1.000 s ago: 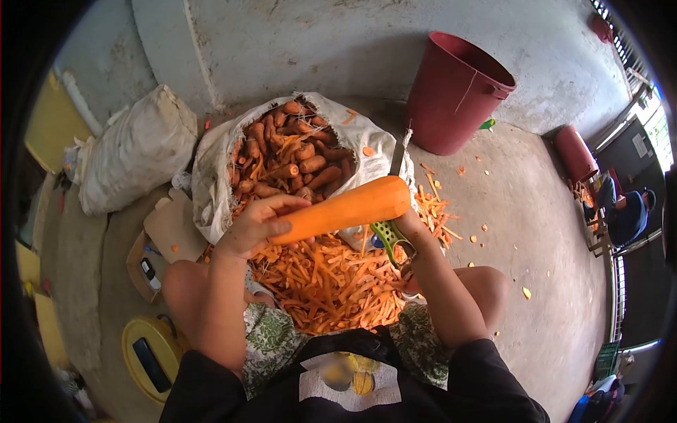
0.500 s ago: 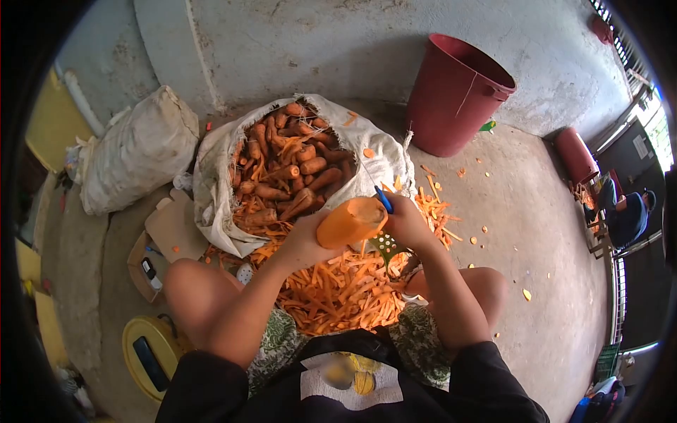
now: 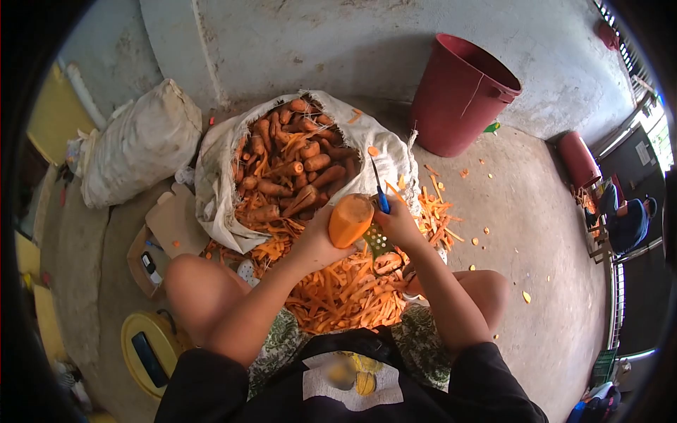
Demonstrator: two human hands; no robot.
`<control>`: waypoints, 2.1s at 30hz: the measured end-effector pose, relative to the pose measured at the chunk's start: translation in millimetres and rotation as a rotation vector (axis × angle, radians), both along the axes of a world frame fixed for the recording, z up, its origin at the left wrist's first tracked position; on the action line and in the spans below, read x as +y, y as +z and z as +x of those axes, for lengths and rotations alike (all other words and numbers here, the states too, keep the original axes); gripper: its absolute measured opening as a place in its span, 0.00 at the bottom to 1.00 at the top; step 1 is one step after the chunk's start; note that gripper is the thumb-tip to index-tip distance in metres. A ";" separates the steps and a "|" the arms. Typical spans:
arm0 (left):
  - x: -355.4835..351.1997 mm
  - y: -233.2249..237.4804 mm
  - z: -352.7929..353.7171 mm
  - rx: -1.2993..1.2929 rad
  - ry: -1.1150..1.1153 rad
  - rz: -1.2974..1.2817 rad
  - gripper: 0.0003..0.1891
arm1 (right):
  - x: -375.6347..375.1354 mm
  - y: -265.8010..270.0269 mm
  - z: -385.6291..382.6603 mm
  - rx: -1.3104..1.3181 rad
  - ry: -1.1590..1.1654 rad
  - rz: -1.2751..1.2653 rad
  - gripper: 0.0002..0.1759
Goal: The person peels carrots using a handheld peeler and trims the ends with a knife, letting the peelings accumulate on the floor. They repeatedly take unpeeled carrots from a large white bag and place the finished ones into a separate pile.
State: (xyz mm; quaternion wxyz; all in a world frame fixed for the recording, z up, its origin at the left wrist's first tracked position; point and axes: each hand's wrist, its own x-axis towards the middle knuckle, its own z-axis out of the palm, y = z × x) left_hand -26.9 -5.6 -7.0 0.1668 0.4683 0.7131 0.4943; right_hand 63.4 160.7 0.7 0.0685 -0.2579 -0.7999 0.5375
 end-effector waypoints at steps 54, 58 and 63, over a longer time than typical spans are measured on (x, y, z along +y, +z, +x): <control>7.3 7.7 3.6 0.256 0.355 0.167 0.27 | 35.3 -54.3 -10.2 -0.340 -0.076 0.289 0.18; 2.8 2.7 -9.5 0.502 0.414 0.010 0.30 | 1.1 3.5 -4.6 -0.290 -0.082 0.287 0.17; -0.8 0.5 -17.7 0.566 0.415 -0.151 0.33 | -33.2 35.2 4.4 -0.256 -0.018 0.377 0.16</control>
